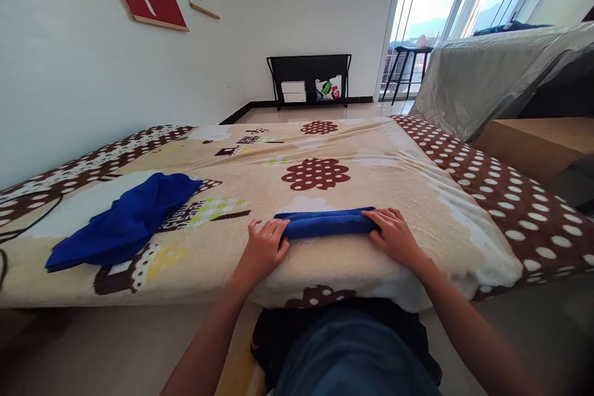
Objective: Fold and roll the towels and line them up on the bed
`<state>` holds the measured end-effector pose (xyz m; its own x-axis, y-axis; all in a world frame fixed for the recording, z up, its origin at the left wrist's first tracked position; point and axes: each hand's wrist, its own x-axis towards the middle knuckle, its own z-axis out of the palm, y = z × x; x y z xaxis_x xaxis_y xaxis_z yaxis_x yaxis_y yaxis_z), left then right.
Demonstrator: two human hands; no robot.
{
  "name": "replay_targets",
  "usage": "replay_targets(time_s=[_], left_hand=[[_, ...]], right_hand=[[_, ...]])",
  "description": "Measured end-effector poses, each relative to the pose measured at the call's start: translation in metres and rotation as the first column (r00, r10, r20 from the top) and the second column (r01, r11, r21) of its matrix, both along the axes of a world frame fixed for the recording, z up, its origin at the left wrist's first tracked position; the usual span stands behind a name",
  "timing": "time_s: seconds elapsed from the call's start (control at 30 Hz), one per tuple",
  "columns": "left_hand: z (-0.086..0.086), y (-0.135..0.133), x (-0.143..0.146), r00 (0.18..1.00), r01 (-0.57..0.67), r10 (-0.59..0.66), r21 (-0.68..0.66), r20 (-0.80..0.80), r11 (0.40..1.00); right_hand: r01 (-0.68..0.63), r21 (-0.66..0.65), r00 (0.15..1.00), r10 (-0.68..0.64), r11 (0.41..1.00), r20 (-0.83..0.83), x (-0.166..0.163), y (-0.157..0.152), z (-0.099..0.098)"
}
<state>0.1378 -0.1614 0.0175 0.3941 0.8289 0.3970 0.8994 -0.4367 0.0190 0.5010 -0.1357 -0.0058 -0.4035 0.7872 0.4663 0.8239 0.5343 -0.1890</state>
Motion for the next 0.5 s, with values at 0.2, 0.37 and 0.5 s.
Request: replay_targets(time_s=[0.2, 0.37, 0.5], left_hand=[[0.017, 0.036, 0.044, 0.999, -0.044, 0.044, 0.002, -0.004, 0.999], [0.008, 0.045, 0.089, 0.988, 0.151, -0.152, -0.104, -0.003, 0.983], [0.002, 0.042, 0.071, 0.984, 0.174, -0.175, -0.108, 0.0, 0.979]], right_hand=[[0.078, -0.059, 0.995, -0.074, 0.995, 0.063, -0.042, 0.025, 0.024], [-0.11, -0.056, 0.99, 0.114, 0.992, 0.082, -0.087, 0.025, 0.021], [-0.16, -0.048, 0.981, 0.164, 0.986, 0.103, -0.076, 0.023, 0.014]])
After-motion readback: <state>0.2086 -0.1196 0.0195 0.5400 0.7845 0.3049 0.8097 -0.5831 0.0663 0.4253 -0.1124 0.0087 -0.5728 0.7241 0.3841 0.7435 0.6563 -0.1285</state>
